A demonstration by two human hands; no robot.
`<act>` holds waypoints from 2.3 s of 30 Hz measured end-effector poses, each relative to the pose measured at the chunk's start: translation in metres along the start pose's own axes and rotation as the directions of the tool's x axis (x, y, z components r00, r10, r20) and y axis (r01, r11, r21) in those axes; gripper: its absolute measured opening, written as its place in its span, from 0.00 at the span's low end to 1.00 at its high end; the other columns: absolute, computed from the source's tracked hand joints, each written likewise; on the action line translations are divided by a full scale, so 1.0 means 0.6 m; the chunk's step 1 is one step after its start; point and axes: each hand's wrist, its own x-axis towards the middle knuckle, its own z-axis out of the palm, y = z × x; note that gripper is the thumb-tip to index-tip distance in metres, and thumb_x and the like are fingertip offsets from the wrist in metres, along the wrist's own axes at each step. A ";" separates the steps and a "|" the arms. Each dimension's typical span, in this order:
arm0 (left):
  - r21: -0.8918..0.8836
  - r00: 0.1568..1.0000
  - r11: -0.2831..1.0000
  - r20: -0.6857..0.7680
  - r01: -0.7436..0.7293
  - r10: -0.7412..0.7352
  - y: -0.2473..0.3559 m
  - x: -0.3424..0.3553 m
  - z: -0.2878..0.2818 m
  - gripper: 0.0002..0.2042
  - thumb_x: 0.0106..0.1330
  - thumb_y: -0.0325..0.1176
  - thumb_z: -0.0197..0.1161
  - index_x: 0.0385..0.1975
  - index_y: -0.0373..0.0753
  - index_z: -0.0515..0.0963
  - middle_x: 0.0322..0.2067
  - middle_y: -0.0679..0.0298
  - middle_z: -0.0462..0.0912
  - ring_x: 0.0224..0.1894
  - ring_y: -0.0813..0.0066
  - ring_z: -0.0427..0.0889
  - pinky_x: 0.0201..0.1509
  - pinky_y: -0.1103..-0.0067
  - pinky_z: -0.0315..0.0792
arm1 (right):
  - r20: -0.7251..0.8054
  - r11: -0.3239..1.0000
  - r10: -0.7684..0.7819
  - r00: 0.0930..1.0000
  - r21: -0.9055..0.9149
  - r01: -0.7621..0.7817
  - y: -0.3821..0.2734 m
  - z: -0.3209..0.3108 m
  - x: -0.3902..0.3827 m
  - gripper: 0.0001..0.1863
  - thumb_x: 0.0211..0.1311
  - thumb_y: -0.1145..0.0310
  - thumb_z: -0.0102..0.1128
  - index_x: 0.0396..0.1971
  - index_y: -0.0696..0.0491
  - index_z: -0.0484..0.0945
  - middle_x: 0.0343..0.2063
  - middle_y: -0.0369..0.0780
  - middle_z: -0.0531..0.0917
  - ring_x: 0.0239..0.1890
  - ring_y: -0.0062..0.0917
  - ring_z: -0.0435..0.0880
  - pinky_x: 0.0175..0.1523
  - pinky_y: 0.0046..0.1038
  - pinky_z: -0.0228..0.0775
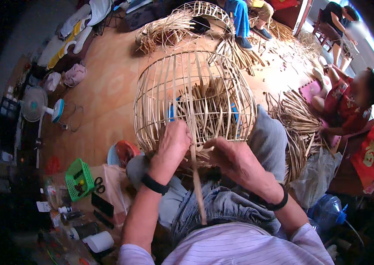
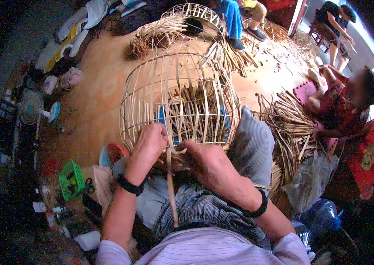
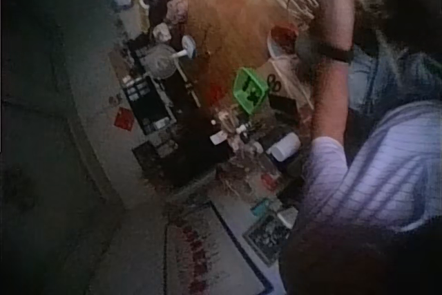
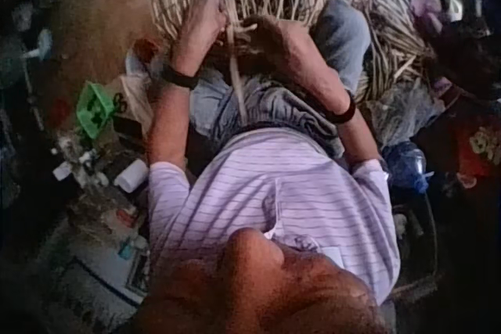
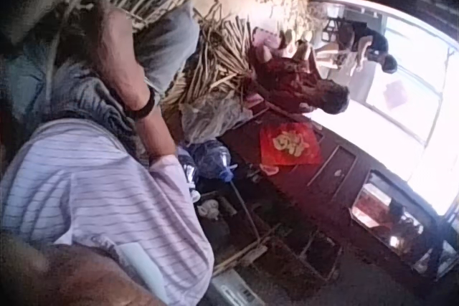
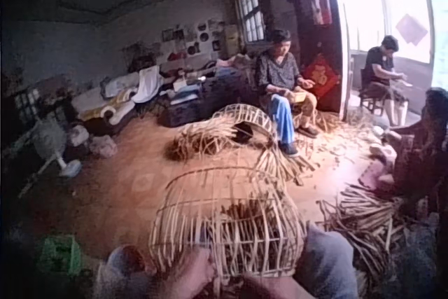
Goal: Weaving a large basket or cage from bamboo strips.
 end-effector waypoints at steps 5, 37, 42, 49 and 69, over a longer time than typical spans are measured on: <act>-0.100 0.991 0.994 0.131 0.049 -0.036 0.014 -0.006 -0.031 0.10 0.64 0.28 0.65 0.42 0.32 0.84 0.28 0.45 0.85 0.35 0.46 0.87 0.43 0.61 0.80 | -0.053 0.977 -0.085 0.995 -0.199 0.073 0.043 0.003 0.034 0.19 0.57 0.65 0.76 0.44 0.57 0.79 0.29 0.51 0.83 0.34 0.54 0.84 0.36 0.47 0.74; -0.605 0.970 0.762 0.197 0.232 -0.139 0.001 -0.019 -0.014 0.24 0.60 0.15 0.56 0.58 0.32 0.80 0.46 0.64 0.87 0.46 0.79 0.84 0.51 0.81 0.78 | -0.063 0.954 0.030 0.998 -0.296 -0.047 0.057 0.036 0.077 0.11 0.60 0.66 0.71 0.36 0.57 0.85 0.28 0.53 0.86 0.34 0.52 0.87 0.38 0.46 0.79; -0.766 0.972 0.604 0.224 0.222 -0.073 -0.008 -0.027 -0.008 0.23 0.62 0.15 0.57 0.59 0.31 0.77 0.43 0.63 0.86 0.46 0.77 0.83 0.52 0.77 0.78 | -0.093 0.984 0.036 0.995 -0.171 -0.052 0.065 0.041 0.075 0.11 0.61 0.66 0.70 0.37 0.58 0.87 0.28 0.54 0.86 0.32 0.50 0.87 0.38 0.43 0.79; -0.645 0.993 0.757 0.107 0.108 -0.051 -0.015 -0.030 0.008 0.21 0.65 0.18 0.58 0.59 0.31 0.77 0.46 0.56 0.86 0.51 0.67 0.85 0.60 0.73 0.77 | -0.211 0.844 -0.008 0.977 -0.525 -0.107 0.079 0.074 0.091 0.12 0.61 0.62 0.72 0.32 0.56 0.83 0.23 0.50 0.85 0.27 0.48 0.87 0.34 0.43 0.78; -0.596 0.980 0.786 0.190 0.163 -0.059 -0.010 -0.034 0.002 0.12 0.70 0.22 0.60 0.51 0.30 0.79 0.40 0.60 0.86 0.45 0.74 0.84 0.52 0.74 0.78 | -0.209 0.978 0.143 0.967 -0.119 -0.171 0.052 0.049 0.067 0.18 0.64 0.67 0.74 0.49 0.59 0.80 0.25 0.49 0.86 0.27 0.40 0.86 0.35 0.36 0.77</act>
